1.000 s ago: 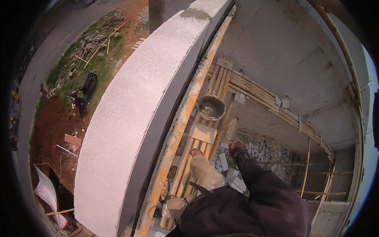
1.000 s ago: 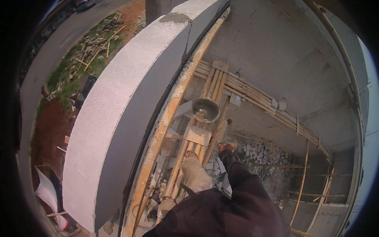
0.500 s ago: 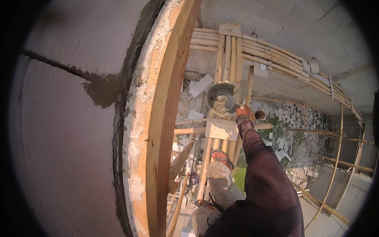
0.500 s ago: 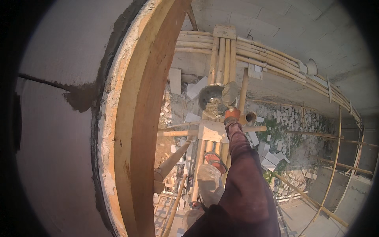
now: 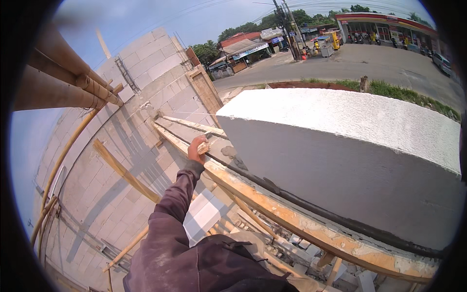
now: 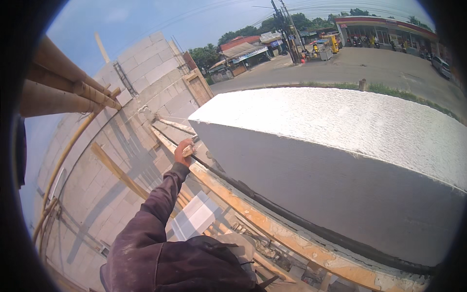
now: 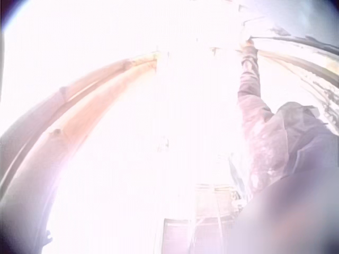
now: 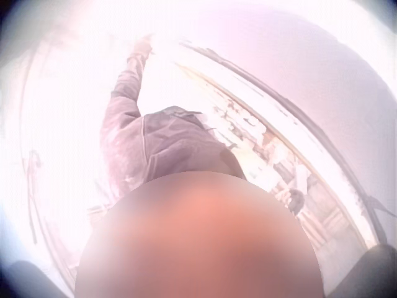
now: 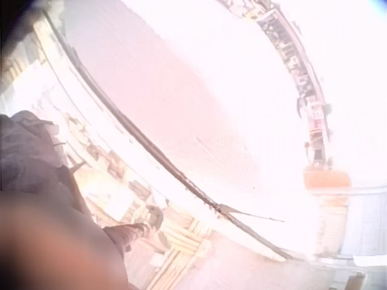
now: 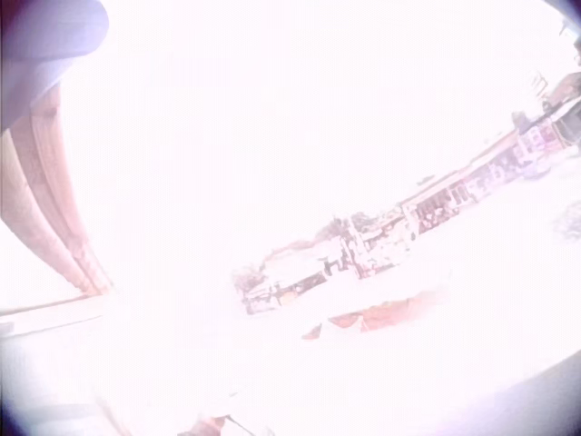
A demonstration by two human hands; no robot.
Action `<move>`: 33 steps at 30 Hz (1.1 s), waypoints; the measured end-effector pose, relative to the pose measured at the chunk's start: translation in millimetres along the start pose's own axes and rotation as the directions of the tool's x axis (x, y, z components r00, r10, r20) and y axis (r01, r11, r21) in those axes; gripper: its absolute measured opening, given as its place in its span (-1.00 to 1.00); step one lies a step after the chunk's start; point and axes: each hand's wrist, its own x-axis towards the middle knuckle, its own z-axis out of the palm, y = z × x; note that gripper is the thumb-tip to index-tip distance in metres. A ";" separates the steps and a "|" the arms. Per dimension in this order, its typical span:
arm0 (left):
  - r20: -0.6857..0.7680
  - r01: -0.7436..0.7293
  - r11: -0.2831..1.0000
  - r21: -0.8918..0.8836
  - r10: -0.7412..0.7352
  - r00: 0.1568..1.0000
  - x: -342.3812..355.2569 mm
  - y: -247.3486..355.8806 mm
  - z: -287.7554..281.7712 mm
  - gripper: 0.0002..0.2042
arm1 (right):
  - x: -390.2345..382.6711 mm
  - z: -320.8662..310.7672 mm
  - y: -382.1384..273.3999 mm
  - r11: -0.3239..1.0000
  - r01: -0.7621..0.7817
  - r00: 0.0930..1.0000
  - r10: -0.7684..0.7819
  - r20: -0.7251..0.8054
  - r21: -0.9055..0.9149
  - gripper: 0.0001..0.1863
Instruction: The person scoops cement from a bucket and applies it to a long curved beam using a trowel. They smooth the surface and then place a white rectangular tile onto the wet cement, pressing it into place.
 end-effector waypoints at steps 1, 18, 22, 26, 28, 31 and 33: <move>0.005 -0.116 0.959 0.257 0.119 0.993 -3.3 0.1 7.9 -0.86 | -22.3 17.4 -16.4 1.000 -0.005 0.998 0.006 0.060 -0.016 -0.53; 0.142 -0.241 0.273 0.931 0.338 0.930 193.7 62.4 -227.5 -0.69 | -217.7 91.0 -80.9 0.946 -0.250 0.959 0.271 0.082 -0.207 -0.58; 0.159 -0.195 0.080 0.978 0.326 0.932 261.1 51.2 -322.4 -0.73 | -271.3 59.0 -113.5 0.923 -0.336 0.942 0.324 -0.092 -0.188 -0.59; 0.355 -0.355 -0.058 0.933 0.304 0.884 293.5 30.5 -383.1 -0.75 | -312.2 7.4 -171.7 0.907 -0.369 0.911 0.309 -0.272 -0.203 -0.60; 0.401 -0.393 -0.090 0.915 0.308 0.863 297.2 22.5 -395.3 -0.76 | -330.0 -1.5 -190.2 0.910 -0.377 0.898 0.312 -0.311 -0.174 -0.60; 0.355 -0.352 -0.059 0.934 0.245 0.902 298.4 14.3 -406.1 -0.77 | -358.0 7.7 -202.9 0.900 -0.410 0.869 0.338 -0.361 -0.146 -0.60; 0.323 -0.318 -0.062 0.946 0.245 0.914 295.5 7.1 -409.3 -0.78 | -372.7 21.6 -201.4 0.892 -0.433 0.860 0.365 -0.357 -0.129 -0.60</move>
